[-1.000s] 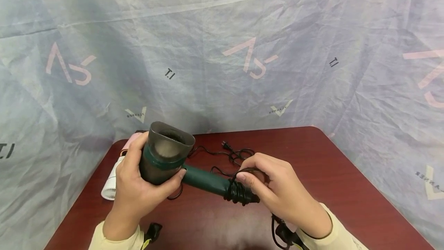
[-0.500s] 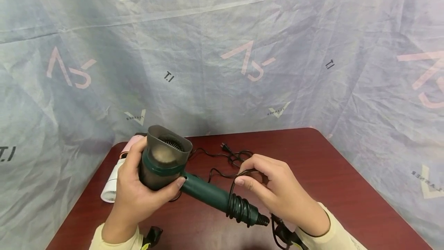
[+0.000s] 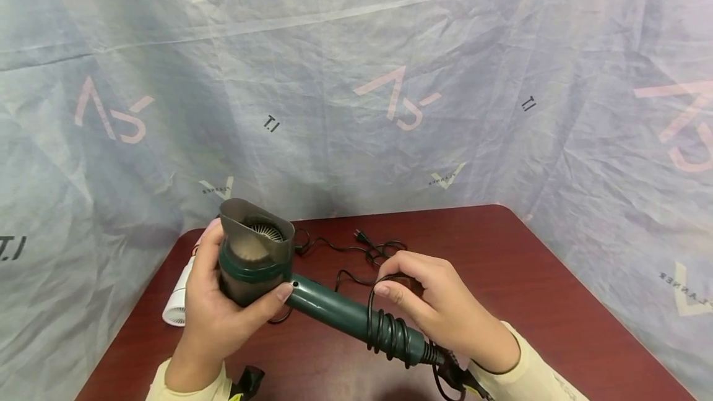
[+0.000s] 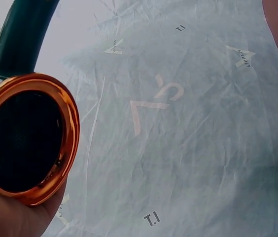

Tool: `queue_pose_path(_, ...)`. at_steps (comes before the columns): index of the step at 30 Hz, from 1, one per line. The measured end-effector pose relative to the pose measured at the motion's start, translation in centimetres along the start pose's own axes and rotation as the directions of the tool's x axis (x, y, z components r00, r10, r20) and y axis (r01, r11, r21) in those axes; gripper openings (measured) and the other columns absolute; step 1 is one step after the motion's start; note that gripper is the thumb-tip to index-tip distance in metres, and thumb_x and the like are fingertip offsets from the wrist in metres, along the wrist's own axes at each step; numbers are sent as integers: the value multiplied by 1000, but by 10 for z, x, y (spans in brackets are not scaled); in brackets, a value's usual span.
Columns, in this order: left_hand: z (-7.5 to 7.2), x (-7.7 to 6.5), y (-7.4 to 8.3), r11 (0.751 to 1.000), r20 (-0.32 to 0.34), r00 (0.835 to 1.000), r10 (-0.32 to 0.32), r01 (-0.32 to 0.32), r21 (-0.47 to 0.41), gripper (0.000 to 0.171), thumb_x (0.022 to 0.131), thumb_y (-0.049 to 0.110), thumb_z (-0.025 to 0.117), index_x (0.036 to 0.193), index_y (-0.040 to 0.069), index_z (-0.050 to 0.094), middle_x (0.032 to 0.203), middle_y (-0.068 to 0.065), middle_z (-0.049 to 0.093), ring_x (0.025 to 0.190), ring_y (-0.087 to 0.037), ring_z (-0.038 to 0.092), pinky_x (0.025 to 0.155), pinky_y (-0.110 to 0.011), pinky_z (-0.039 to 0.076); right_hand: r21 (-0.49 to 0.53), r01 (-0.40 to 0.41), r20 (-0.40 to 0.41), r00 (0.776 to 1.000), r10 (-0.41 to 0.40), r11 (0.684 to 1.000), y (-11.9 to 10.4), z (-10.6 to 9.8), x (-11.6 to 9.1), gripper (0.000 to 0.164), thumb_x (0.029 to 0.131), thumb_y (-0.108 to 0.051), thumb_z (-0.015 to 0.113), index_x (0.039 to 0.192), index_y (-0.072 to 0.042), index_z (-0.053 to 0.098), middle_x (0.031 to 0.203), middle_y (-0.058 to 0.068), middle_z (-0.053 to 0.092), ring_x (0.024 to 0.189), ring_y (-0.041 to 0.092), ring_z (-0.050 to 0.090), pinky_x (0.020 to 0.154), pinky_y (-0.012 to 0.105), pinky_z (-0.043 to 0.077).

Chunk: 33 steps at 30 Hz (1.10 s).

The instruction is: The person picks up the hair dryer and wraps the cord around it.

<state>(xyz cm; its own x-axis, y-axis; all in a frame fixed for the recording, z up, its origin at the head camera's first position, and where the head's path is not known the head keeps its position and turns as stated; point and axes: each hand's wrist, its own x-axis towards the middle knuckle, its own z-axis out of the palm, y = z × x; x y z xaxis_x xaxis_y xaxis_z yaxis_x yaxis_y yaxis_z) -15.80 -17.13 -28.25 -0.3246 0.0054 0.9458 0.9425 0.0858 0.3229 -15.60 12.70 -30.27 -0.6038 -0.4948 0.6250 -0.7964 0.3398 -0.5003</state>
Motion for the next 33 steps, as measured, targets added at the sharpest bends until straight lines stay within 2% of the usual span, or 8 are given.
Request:
queue_pose_path(4,0,-3,-3,999,-8,1000,-10,10,-48,81,66,1,90,132,-21,49,116,-13,67,111,-22,59,101,-30,42,45,-20,37,999,18,999,3,2,1,12,103,-15,65,103,-27,65,79,-12,57,58,-2,49,54,20,49)
queue_pose_path(12,0,-5,-3,992,-19,1000,-19,16,-125,82,68,-3,88,135,-22,45,118,-14,67,107,-20,64,99,-28,47,126,-42,124,992,26,991,12,5,4,12,105,-13,60,102,-23,66,80,-9,62,66,3,58,59,23,54)
queue_pose_path(18,2,-2,0,953,-11,999,-33,28,-301,77,71,-19,78,137,-23,38,119,-23,64,100,-26,74,92,-29,59,98,69,123,989,-80,993,20,7,9,20,104,-6,59,100,-23,67,80,-12,62,68,-1,56,63,18,52)
queue_pose_path(20,2,-2,1,944,-15,999,-45,38,-329,77,71,-21,75,138,-22,37,120,-25,62,97,-29,77,90,-31,61,89,100,119,987,-111,991,20,8,10,22,104,-5,58,99,-24,67,80,-13,64,69,-2,56,64,17,51)
queue_pose_path(21,2,-2,2,943,-17,999,-49,40,-331,76,71,-22,74,138,-22,37,120,-25,61,97,-29,77,90,-31,61,99,101,124,986,-113,990,19,8,10,23,104,-4,57,99,-25,67,81,-13,65,70,-3,57,63,16,51)
queue_pose_path(25,-1,-3,3,972,-67,995,-80,62,-228,77,70,-17,77,138,-20,42,121,-19,63,104,-23,72,93,-27,55,192,65,170,980,-99,979,14,11,8,26,106,-3,52,100,-25,65,81,-13,69,65,-4,60,57,16,51)
queue_pose_path(28,-2,-4,4,978,-95,990,-101,82,-193,78,68,-16,78,138,-19,44,122,-18,63,108,-24,66,95,-28,53,242,45,197,976,-94,969,11,13,6,27,108,-3,48,101,-25,62,79,-12,67,62,-6,58,54,17,51)
queue_pose_path(33,-1,-5,4,972,-108,987,-118,93,-215,77,69,-17,77,138,-19,44,122,-19,63,106,-25,65,93,-28,54,224,104,174,974,-145,969,12,17,4,20,103,-5,55,101,-24,60,77,-11,62,63,-9,54,54,14,50)
